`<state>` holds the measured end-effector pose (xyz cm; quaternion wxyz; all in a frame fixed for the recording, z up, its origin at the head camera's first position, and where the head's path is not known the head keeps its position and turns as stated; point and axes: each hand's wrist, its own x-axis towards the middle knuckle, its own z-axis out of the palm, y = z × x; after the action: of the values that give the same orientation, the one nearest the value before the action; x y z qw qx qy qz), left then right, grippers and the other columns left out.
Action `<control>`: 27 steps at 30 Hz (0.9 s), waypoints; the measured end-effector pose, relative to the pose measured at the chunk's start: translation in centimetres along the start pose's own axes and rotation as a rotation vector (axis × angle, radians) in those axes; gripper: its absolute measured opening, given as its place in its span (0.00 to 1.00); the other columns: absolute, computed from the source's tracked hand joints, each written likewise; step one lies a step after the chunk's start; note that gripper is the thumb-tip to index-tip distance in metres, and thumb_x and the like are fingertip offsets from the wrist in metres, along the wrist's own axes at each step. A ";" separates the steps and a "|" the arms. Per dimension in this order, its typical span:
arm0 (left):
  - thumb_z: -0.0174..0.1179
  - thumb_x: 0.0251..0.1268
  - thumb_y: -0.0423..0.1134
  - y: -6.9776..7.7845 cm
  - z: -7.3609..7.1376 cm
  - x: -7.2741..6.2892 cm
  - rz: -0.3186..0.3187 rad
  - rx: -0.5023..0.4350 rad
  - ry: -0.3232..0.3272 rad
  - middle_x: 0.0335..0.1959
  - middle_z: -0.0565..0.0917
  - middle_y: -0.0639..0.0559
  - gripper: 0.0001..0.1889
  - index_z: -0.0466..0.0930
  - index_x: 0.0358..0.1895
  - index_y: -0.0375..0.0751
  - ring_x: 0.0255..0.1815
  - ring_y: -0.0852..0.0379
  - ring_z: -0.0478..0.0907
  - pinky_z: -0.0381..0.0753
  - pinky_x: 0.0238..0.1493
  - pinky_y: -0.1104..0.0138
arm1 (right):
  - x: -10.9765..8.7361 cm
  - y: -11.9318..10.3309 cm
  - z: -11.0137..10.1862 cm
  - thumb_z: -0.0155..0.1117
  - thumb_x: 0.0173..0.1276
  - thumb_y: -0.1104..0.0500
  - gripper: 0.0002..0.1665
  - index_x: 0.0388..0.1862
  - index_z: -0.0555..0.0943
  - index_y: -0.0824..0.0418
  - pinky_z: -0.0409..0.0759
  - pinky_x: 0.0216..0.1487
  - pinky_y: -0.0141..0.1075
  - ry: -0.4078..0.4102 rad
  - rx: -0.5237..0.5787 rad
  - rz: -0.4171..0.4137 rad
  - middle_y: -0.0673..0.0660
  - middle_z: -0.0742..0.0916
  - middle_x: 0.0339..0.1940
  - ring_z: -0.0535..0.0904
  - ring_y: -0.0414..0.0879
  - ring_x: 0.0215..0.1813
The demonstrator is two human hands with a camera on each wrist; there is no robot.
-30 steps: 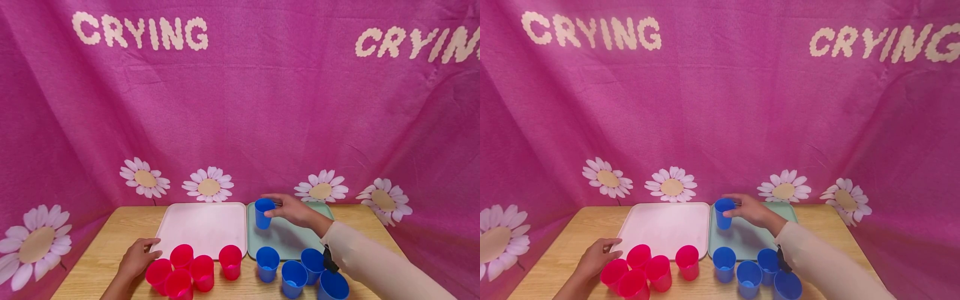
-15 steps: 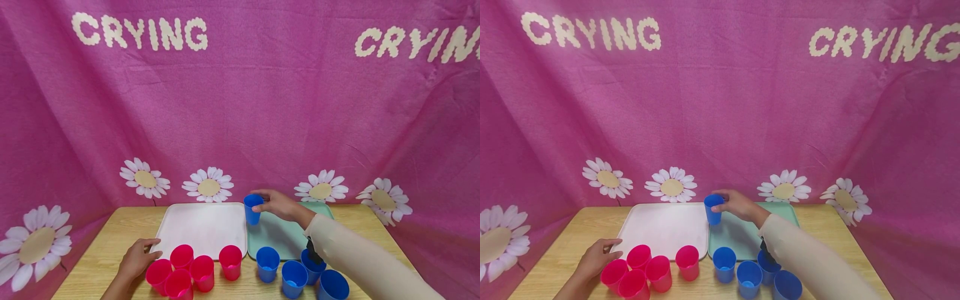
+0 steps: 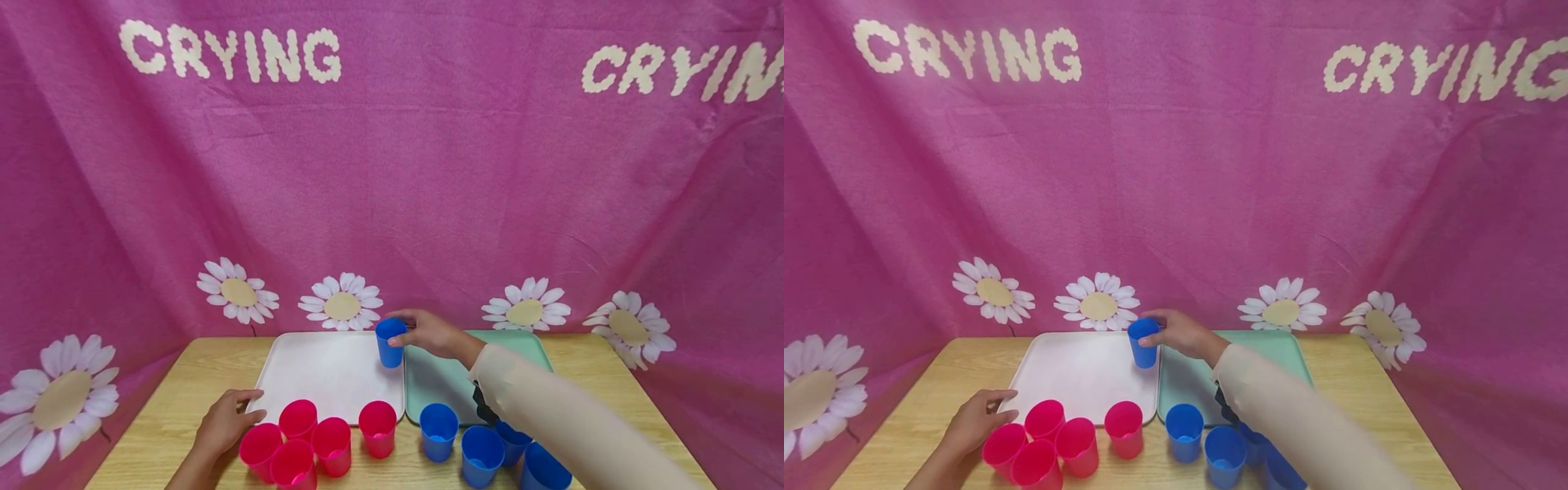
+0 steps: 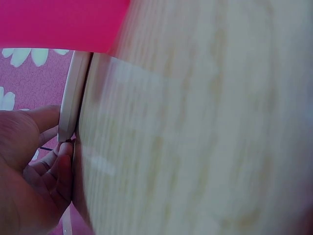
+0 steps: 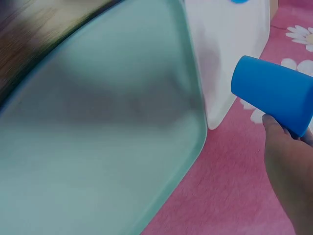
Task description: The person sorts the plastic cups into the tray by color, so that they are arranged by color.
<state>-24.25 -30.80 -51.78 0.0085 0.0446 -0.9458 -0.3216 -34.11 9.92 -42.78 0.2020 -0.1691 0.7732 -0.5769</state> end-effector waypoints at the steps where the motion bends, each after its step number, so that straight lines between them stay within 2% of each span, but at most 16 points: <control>1: 0.73 0.61 0.40 0.0 0.0 -0.1 -0.001 -0.001 0.001 0.55 0.80 0.33 0.24 0.84 0.60 0.35 0.62 0.30 0.75 0.74 0.59 0.38 | 0.2 0.0 0.3 0.71 0.69 0.64 0.40 0.78 0.67 0.67 0.71 0.71 0.60 -0.002 0.000 0.000 0.68 0.77 0.71 0.71 0.66 0.74; 8: 0.73 0.61 0.40 -0.1 -0.1 -0.2 0.001 0.003 0.000 0.56 0.80 0.32 0.24 0.84 0.60 0.35 0.62 0.29 0.75 0.74 0.59 0.38 | 1.2 -0.3 1.9 0.73 0.68 0.62 0.41 0.78 0.69 0.62 0.72 0.70 0.60 0.012 -0.037 0.013 0.66 0.76 0.73 0.69 0.66 0.75; 15: 0.73 0.61 0.40 -0.3 0.3 -0.2 0.016 -0.006 0.007 0.55 0.81 0.34 0.24 0.85 0.59 0.35 0.62 0.30 0.76 0.75 0.58 0.39 | 2.5 -0.1 3.2 0.73 0.68 0.64 0.40 0.77 0.69 0.62 0.72 0.70 0.59 -0.004 -0.004 0.026 0.67 0.75 0.73 0.69 0.67 0.75; 27: 0.72 0.61 0.40 -0.1 0.1 -0.2 0.020 -0.006 0.007 0.56 0.80 0.33 0.24 0.84 0.60 0.35 0.63 0.29 0.75 0.75 0.59 0.38 | 4.5 -0.7 5.2 0.73 0.67 0.63 0.40 0.76 0.70 0.63 0.74 0.70 0.56 -0.013 -0.053 0.000 0.66 0.73 0.76 0.65 0.66 0.78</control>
<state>-24.08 -30.78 -51.93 0.0154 0.0362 -0.9452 -0.3242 -35.35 3.27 -43.96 0.2024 -0.1779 0.7869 -0.5552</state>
